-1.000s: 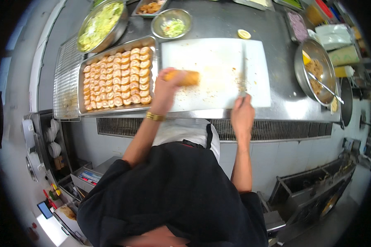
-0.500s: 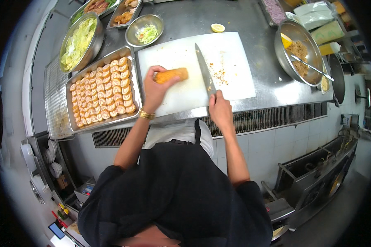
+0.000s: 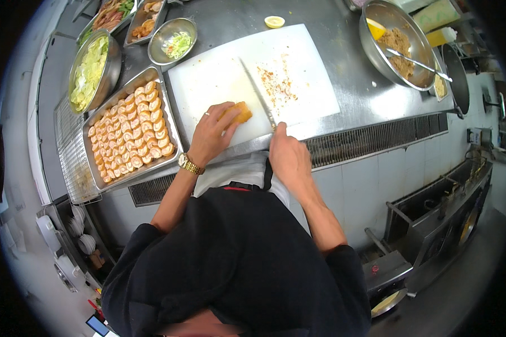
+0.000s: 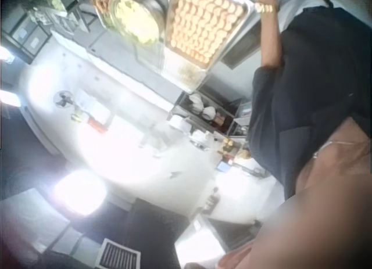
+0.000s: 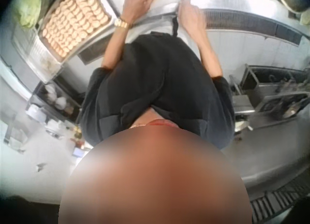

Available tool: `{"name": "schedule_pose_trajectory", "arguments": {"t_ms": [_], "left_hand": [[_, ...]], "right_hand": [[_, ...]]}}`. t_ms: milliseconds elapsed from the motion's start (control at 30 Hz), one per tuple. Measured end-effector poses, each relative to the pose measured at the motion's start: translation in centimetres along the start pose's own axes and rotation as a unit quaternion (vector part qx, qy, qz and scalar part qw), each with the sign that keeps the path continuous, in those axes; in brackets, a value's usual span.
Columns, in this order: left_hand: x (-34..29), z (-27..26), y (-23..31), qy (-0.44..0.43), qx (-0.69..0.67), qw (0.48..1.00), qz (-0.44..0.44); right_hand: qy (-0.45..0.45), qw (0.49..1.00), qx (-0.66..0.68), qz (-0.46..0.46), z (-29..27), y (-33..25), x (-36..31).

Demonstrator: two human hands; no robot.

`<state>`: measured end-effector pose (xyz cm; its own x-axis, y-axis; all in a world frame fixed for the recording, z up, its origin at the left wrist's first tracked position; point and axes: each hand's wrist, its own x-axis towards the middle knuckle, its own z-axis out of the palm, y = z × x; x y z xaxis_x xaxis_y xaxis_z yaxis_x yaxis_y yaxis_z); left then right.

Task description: The person places pre-rolled sushi pieces onto a metal tray, then slices a cylindrical food item on a cutting board and arranges the slices on the tray. The person continues to organize the sushi rolls and slices in neat rows.

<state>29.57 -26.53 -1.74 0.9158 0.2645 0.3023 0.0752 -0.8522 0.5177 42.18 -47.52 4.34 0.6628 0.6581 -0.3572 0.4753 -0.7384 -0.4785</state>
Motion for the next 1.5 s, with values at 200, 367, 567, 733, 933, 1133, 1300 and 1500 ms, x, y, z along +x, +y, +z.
{"name": "schedule_pose_trajectory", "arguments": {"t_ms": [200, 367, 567, 733, 933, 1133, 1300, 1500], "left_hand": [[0.7, -0.3, 0.6, -0.027, 0.038, 0.999, 0.009], [0.9, -0.3, 0.4, -0.043, 0.047, 0.998, 0.01], [0.9, -0.2, 0.2, -0.044, 0.035, 0.998, 0.002], [1.1, -0.2, 0.3, -0.052, 0.023, 0.998, -0.006], [1.1, -0.1, 0.3, -0.039, 0.02, 0.999, -0.008], [0.8, 0.3, 0.1, -0.035, 0.008, 0.999, -0.02], [0.8, 0.4, -0.2, -0.038, 0.002, 0.999, -0.027], [1.0, -0.2, 0.1, -0.042, -0.012, 0.999, -0.031]], "right_hand": [[-0.024, 1.0, -0.018, -0.006, 1.7, -1.8, -2.0], [-0.022, 0.999, -0.023, -0.008, 1.8, -1.6, -2.6], [-0.034, 0.999, -0.025, -0.003, 1.7, -1.8, -2.6], [-0.052, 0.998, -0.003, -0.027, 1.3, -2.3, -1.7], [-0.064, 0.998, 0.008, -0.019, 0.3, -3.7, -0.6], [-0.044, 0.998, 0.011, -0.04, 1.4, -3.4, 0.3], [-0.02, 0.995, 0.049, -0.08, 2.6, -2.6, 0.5], [-0.056, 0.998, 0.022, -0.013, 3.6, -2.7, 0.8]]}}
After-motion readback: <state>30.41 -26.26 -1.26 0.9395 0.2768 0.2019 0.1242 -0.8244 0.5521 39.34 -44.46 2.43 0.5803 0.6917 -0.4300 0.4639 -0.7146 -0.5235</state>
